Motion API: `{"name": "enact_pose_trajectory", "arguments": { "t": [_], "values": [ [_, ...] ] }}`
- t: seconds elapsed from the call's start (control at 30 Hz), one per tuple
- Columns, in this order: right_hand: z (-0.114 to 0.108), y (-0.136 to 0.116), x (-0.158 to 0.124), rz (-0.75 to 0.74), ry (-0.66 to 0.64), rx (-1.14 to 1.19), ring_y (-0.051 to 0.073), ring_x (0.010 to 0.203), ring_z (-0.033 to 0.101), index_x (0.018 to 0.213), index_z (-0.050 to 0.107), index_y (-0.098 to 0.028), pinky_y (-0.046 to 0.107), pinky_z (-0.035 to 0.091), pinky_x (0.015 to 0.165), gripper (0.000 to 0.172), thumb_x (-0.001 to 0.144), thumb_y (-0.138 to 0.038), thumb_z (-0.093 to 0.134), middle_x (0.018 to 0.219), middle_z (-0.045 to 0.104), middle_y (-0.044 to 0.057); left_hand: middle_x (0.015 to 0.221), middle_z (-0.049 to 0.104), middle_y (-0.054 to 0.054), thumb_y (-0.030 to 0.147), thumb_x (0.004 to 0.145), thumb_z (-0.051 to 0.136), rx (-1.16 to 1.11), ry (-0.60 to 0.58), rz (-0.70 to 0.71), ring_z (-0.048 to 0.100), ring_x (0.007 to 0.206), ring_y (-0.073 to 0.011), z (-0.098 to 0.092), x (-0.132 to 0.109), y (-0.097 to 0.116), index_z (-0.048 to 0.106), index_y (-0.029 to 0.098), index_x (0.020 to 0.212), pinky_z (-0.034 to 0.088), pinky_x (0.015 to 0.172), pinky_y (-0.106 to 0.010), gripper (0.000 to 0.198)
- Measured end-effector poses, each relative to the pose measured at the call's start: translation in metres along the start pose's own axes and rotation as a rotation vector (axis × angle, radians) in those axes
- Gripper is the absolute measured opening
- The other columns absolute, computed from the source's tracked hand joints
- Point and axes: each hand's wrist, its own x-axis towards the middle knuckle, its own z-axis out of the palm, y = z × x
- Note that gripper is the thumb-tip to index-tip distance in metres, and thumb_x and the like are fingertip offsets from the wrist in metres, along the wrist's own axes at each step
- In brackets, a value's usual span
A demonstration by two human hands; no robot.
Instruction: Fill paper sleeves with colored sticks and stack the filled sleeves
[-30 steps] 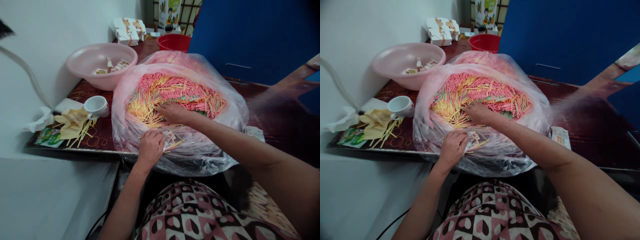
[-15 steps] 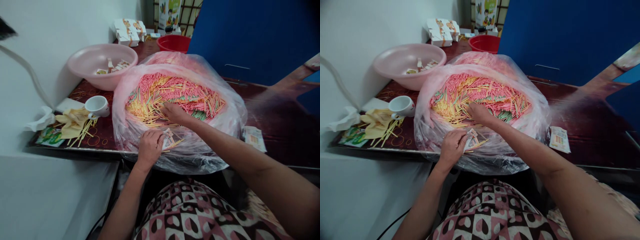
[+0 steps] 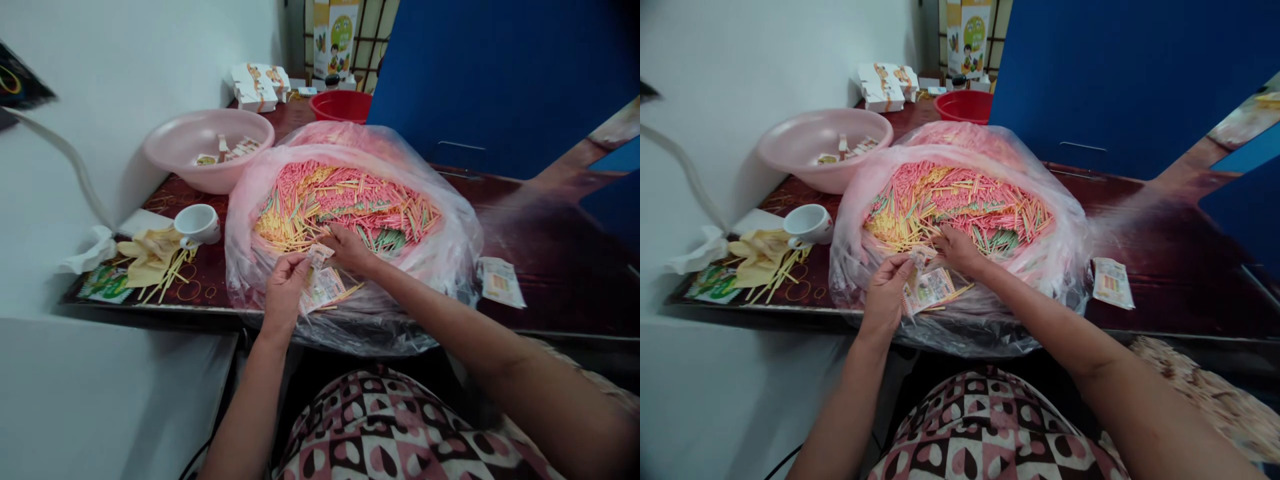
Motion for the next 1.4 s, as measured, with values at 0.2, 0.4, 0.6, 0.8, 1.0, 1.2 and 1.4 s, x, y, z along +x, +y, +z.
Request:
{"name": "enact_pose_trajectory", "arguments": {
  "t": [0.2,0.4,0.6,0.8,1.0,1.2,1.4],
  "values": [
    [-0.012,-0.011,-0.003,-0.019,0.153,0.366,0.018,0.084,0.063,0.082,0.059,-0.024,0.034,0.05,0.083,0.034,0.092,-0.056,0.061,0.083,0.07,0.002,0.084,0.072,0.001,0.04,0.058,0.095,-0.224,0.036,-0.133,0.066,0.079,-0.0128,0.008,0.001,0.004,0.073,0.02,0.082,0.054,0.077,-0.026,0.039],
    [-0.02,-0.058,-0.02,-0.094,0.172,0.825,0.022,0.103,0.072,0.095,0.06,-0.029,0.038,0.057,0.088,0.037,0.086,-0.062,0.073,0.09,0.076,0.001,0.087,0.072,0.002,0.029,0.05,0.099,-0.307,0.078,-0.086,0.067,0.084,-0.0113,0.017,0.003,0.007,0.071,0.019,0.071,0.053,0.082,-0.025,0.037],
    [-0.007,-0.073,-0.031,-0.19,0.273,0.729,0.024,0.122,0.069,0.1,0.06,-0.029,0.043,0.055,0.102,0.04,0.093,-0.069,0.062,0.106,0.079,0.003,0.083,0.072,0.003,0.026,0.05,0.099,-0.388,0.03,-0.126,0.066,0.083,-0.0106,0.028,0.001,0.008,0.072,0.019,0.07,0.052,0.084,-0.025,0.034],
    [0.002,-0.069,-0.032,-0.264,0.286,0.664,0.022,0.124,0.068,0.105,0.058,-0.03,0.043,0.052,0.107,0.035,0.099,-0.064,0.056,0.111,0.077,0.002,0.082,0.073,0.004,0.027,0.059,0.097,-0.394,-0.032,-0.139,0.067,0.084,-0.0113,0.036,-0.003,0.006,0.071,0.019,0.075,0.051,0.09,-0.029,0.031],
    [0.007,-0.062,-0.042,-0.318,0.254,0.698,0.02,0.121,0.069,0.105,0.057,-0.03,0.044,0.053,0.109,0.028,0.101,-0.057,0.057,0.112,0.075,0.001,0.081,0.076,0.003,0.023,0.058,0.096,-0.5,-0.012,-0.184,0.07,0.083,-0.012,0.044,-0.005,0.01,0.075,0.02,0.074,0.052,0.092,-0.028,0.027],
    [0.005,-0.06,-0.05,-0.318,0.271,0.743,0.02,0.116,0.072,0.103,0.06,-0.029,0.044,0.054,0.108,0.023,0.102,-0.052,0.057,0.1,0.075,0.0,0.079,0.076,0.003,0.024,0.054,0.1,-0.545,-0.015,-0.168,0.069,0.08,-0.0098,0.051,-0.005,0.014,0.077,0.021,0.071,0.053,0.086,-0.024,0.029],
    [-0.001,-0.057,-0.052,-0.23,0.232,0.641,0.021,0.118,0.069,0.102,0.065,-0.028,0.045,0.049,0.113,0.028,0.101,-0.055,0.057,0.109,0.076,0.002,0.087,0.075,0.002,0.027,0.057,0.099,-0.464,-0.005,-0.083,0.067,0.087,-0.0112,0.053,-0.003,0.013,0.076,0.021,0.072,0.052,0.09,-0.026,0.028]
  ]
}}
